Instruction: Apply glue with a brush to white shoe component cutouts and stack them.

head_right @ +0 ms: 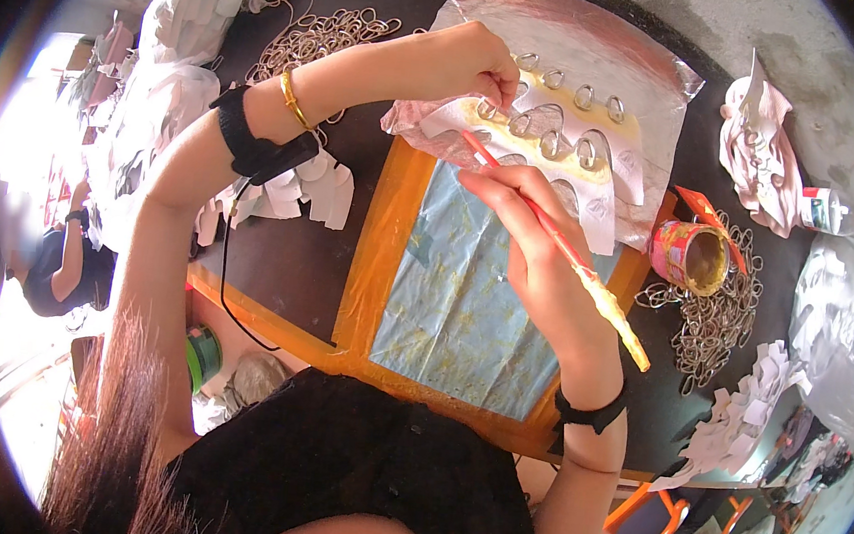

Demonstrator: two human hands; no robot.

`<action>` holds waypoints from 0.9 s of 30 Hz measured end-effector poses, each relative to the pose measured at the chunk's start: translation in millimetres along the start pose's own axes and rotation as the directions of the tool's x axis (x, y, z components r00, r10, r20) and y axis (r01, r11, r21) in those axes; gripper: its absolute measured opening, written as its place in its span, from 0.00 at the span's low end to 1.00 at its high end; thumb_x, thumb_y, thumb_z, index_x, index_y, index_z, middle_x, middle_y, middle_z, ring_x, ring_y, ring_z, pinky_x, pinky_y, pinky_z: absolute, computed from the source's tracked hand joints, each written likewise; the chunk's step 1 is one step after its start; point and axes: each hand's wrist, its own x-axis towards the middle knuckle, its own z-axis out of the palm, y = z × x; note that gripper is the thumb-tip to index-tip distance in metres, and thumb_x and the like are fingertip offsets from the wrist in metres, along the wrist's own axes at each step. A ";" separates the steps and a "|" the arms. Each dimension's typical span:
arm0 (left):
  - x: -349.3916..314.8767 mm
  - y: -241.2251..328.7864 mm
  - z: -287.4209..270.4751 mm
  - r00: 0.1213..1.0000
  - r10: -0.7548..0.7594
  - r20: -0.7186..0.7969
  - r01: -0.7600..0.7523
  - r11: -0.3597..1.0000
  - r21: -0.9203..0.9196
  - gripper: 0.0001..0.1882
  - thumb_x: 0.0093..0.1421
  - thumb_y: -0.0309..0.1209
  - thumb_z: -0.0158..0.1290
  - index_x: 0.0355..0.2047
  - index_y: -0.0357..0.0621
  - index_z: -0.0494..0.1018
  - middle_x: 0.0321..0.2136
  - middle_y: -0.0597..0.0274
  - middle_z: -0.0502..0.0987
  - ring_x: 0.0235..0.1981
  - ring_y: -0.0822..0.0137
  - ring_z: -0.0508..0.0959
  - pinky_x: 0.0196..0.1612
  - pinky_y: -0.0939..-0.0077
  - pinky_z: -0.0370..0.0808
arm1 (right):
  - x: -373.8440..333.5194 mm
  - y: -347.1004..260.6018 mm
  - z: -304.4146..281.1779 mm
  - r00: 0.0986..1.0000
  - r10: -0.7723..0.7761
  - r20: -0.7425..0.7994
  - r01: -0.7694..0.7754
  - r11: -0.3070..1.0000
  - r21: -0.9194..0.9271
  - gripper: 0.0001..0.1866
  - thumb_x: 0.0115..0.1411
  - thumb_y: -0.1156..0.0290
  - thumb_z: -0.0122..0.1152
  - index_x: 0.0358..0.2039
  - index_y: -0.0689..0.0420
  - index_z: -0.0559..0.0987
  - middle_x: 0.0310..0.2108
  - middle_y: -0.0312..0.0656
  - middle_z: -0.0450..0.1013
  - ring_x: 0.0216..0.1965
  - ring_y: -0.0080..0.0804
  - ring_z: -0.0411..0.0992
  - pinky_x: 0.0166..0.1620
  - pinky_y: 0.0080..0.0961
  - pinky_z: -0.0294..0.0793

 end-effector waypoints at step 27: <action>-11.4 -1.2 0.4 0.989 0.058 -0.133 -0.046 0.995 0.087 0.08 0.55 0.26 0.56 0.33 0.36 0.80 0.28 0.54 0.81 0.31 0.64 0.82 0.38 0.72 0.77 | -0.1 0.6 -0.8 1.000 -0.024 -0.008 0.024 1.000 0.003 0.21 0.54 0.92 0.46 0.45 0.61 0.78 0.42 0.44 0.73 0.45 0.41 0.74 0.49 0.28 0.72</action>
